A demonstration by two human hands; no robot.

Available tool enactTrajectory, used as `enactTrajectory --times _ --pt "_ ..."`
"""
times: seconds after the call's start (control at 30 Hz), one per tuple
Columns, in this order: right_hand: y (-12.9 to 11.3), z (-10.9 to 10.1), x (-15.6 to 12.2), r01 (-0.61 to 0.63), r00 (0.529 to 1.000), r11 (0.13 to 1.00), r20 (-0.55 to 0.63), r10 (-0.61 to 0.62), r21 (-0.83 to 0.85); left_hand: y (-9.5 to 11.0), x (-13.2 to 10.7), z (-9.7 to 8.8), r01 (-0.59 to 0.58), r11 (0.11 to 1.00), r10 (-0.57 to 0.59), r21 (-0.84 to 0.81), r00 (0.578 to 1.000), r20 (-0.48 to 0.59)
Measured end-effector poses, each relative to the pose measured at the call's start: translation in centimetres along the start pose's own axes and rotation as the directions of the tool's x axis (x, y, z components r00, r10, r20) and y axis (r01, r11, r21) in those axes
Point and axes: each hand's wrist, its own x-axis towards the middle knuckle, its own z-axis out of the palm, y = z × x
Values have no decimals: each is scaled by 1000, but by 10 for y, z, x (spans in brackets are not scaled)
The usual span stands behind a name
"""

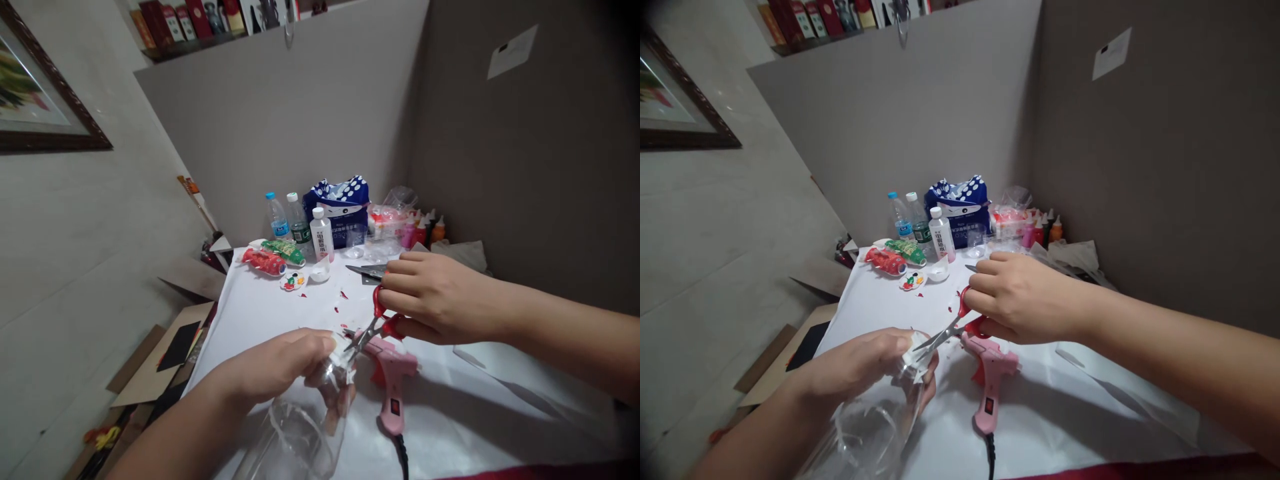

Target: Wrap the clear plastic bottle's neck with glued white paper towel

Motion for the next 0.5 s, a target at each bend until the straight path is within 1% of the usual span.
enactTrajectory --times 0.17,0.3,0.5 --pt "1 -5 6 11 999 1000 43 -10 -23 2 -1 1 -7 1000 7 2 1000 5" --pt "3 -9 10 38 998 999 48 -37 -35 1 -1 1 -6 1000 7 19 1000 -26" --pt "4 -11 13 80 995 996 63 -77 -46 -2 0 -1 -5 999 5 36 1000 -4"
